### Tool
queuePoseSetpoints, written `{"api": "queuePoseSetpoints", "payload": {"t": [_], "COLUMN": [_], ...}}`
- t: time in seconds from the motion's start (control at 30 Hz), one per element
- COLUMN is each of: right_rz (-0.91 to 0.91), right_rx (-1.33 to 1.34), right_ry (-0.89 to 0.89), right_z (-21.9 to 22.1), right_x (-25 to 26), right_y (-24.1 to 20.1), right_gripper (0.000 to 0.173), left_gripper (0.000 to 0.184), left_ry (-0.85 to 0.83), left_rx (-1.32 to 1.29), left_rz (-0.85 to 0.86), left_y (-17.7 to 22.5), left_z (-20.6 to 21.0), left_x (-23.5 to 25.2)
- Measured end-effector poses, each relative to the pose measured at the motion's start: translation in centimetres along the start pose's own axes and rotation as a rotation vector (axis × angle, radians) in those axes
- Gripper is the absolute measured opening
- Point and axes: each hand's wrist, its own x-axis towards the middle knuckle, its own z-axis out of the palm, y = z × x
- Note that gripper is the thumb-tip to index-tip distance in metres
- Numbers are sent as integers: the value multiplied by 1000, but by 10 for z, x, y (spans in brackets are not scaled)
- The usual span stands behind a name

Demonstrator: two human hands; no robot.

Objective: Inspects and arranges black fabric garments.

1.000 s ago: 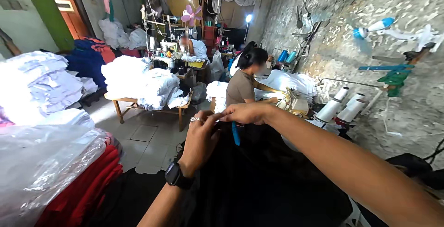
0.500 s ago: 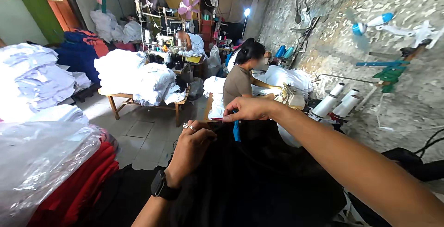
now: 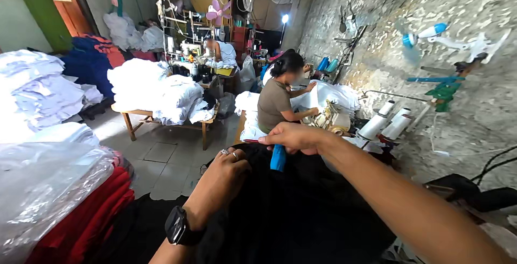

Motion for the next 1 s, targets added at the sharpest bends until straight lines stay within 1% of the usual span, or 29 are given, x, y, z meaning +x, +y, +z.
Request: {"api": "queuePoseSetpoints", "payload": {"t": [0.03, 0.1, 0.2, 0.3, 0.43, 0.53, 0.6, 0.67, 0.73, 0.83, 0.9, 1.0], "right_rz": [-31, -99, -180, -222, -291, -344, -369, -392, -406, -446, -473, -434], "right_rx": [86, 212, 277, 373, 412, 383, 375, 332, 209, 65, 99, 145], "right_ry": [-2, -6, 14, 56, 181, 319, 361, 383, 428, 515, 511, 456], "right_z": [5, 16, 28, 33, 44, 56, 62, 64, 65, 69, 70, 66], "right_x": [-2, -8, -15, -21, -28, -31, -29, -27, -24, -19, -15, -14], "right_y": [3, 7, 14, 21, 28, 29, 31, 33, 34, 32, 32, 34], "right_gripper": [33, 27, 17, 15, 18, 18, 19, 21, 24, 21, 20, 23], "left_gripper": [7, 6, 9, 15, 10, 10, 8, 8, 9, 10, 12, 29], "left_ry": [-23, -64, -75, -37, 137, 226, 252, 272, 282, 264, 247, 102], "left_rx": [-16, -136, -398, -620, -901, -1023, -1076, -1096, -1051, -914, -854, -663], "left_rz": [13, 32, -13, -204, -540, -659, -696, -707, -691, -591, -499, -407], "left_y": [4, 12, 17, 16, 24, 29, 30, 28, 26, 24, 20, 9], "left_z": [-3, -12, -24, -24, -17, -13, -12, -12, -12, -13, -13, -11], "left_x": [4, 13, 30, 38, 42, 44, 44, 44, 43, 41, 38, 32]}}
